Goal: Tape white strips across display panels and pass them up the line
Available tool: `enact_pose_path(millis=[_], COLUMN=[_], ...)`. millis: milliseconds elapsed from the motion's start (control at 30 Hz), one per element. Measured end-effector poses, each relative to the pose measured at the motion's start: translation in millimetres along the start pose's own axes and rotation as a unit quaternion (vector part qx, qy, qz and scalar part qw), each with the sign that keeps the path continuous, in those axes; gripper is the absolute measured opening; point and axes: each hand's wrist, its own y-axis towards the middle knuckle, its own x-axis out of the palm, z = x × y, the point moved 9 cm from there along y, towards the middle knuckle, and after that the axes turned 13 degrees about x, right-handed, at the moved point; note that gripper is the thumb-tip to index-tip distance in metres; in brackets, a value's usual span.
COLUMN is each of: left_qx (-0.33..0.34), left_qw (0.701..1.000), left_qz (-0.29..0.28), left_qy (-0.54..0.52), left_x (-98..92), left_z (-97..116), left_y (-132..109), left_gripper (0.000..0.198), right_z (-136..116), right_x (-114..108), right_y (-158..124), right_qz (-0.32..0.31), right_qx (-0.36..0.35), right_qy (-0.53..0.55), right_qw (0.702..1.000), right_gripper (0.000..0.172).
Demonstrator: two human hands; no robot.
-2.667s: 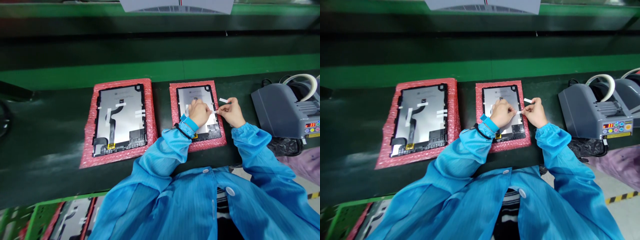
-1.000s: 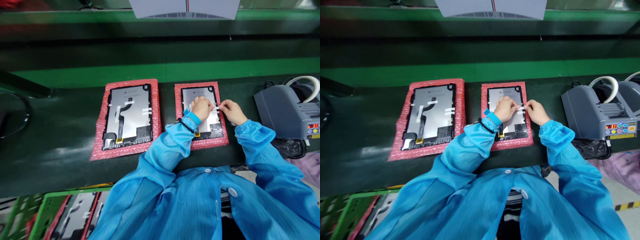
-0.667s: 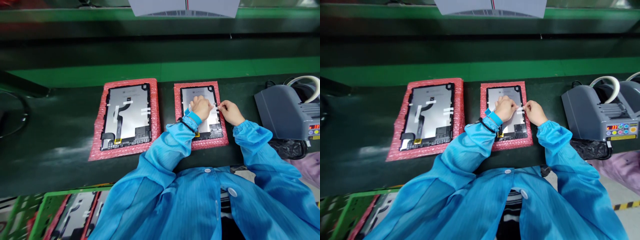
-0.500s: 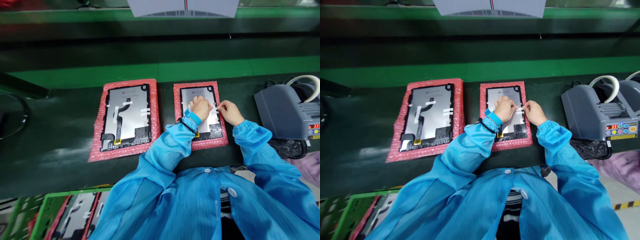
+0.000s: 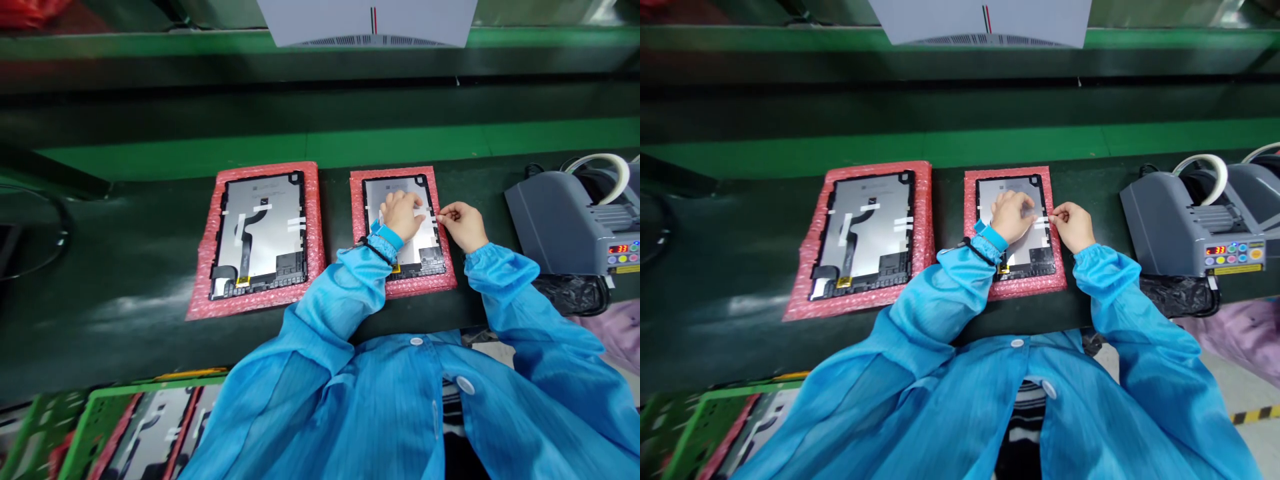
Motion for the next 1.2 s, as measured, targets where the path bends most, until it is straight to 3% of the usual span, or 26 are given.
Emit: enact_pose_path(millis=[133,233,333,400,500,567,633,733,833,900,967,1033,1100,1200], left_qx=[0.062,0.103,0.106,0.085,-0.024,-0.106,-0.141,-0.131,-0.106,-0.077,-0.068,-0.097,-0.124,-0.106], left_qw=[0.997,0.99,0.987,0.988,0.989,0.983,0.98,0.983,0.988,0.991,0.993,0.99,0.983,0.964], left_qz=[-0.019,-0.048,-0.065,-0.05,0.006,0.007,-0.023,-0.035,0.001,0.037,0.07,0.097,0.123,0.178], left_qy=[0.031,0.08,0.107,0.116,0.144,0.15,0.14,0.122,0.113,0.104,0.07,0.012,-0.065,-0.163], left_x=[5.9,14.8,11.6,-5.0,-44.1,-57.9,-55.0,-42.0,-37.4,-39.2,-41.3,-42.1,-44.9,-70.0], left_z=[7,18,22,15,-20,-49,-69,-78,-73,-66,-61,-63,-66,-70], left_y=[-13,-26,-35,-40,-59,-77,-92,-102,-101,-97,-96,-98,-103,-119], left_gripper=[0.028,0.037,0.041,0.046,0.049,0.043,0.037,0.026,0.022,0.019,0.018,0.016,0.011,0.007], right_z=[-13,-12,-8,-5,3,6,2,-15,-28,-24,-17,-22,-40,-80], right_x=[7,19,21,14,-4,-7,-1,6,-1,-8,-1,12,16,10], right_y=[-31,-44,-41,-30,-10,0,4,4,-1,-3,-4,-8,-16,-22], right_qz=[0.038,0.045,0.026,0.007,0.017,0.013,-0.009,0.005,0.062,0.07,-0.004,-0.124,-0.216,-0.256], right_qx=[-0.146,-0.174,-0.159,-0.126,-0.022,0.044,0.065,0.024,-0.01,0.033,0.1,0.132,0.119,0.052], right_qy=[-0.062,-0.13,-0.153,-0.145,-0.134,-0.156,-0.184,-0.188,-0.123,-0.014,0.141,0.277,0.347,0.374], right_qw=[0.987,0.975,0.975,0.981,0.991,0.987,0.981,0.982,0.99,0.997,0.985,0.944,0.905,0.89], right_gripper=[0.036,0.046,0.047,0.047,0.039,0.032,0.023,0.015,0.013,0.01,0.011,0.015,0.024,0.035])
